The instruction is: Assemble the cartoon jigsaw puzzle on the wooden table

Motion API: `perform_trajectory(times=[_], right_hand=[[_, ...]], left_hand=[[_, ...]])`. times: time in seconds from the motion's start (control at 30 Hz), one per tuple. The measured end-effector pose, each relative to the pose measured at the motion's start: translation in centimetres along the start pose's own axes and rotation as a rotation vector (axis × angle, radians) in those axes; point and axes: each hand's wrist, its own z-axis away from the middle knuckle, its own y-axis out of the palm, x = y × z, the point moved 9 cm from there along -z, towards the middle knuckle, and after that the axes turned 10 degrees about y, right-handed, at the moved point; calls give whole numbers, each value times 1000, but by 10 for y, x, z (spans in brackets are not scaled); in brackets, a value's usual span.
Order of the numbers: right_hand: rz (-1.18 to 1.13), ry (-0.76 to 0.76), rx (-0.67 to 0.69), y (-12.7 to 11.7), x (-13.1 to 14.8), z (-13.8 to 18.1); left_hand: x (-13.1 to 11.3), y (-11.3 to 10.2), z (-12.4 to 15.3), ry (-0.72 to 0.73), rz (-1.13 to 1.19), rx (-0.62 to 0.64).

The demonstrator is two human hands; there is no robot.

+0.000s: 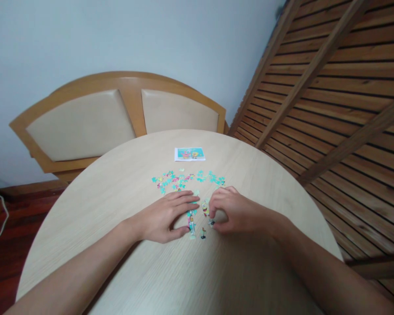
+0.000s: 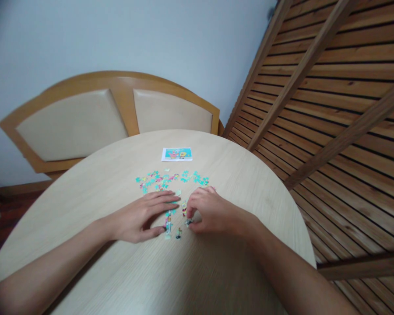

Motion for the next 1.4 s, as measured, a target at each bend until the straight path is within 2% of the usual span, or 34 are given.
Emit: perform_trajectory(times=[0.27, 0.5, 0.63, 0.93, 1.07, 1.27, 1.4], right_hand=[[-118, -57, -84, 21, 21, -3], [-25, 46, -105, 6, 9, -3], [35, 99, -58, 9, 4, -4], [-31, 19, -42, 17, 7, -3], [-42, 74, -55, 16, 7, -3], [-23, 152, 33, 10, -6, 3], [-14, 127, 14, 3, -12, 3]], left_hand=[[2, 5, 0, -19, -21, 27], [3, 4, 0, -24, -15, 15], [3, 4, 0, -23, -9, -1], [3, 3, -3, -34, 4, -29], [2, 4, -4, -27, 1, -25], [3, 5, -4, -40, 4, -15], [4, 5, -4, -41, 5, -18]])
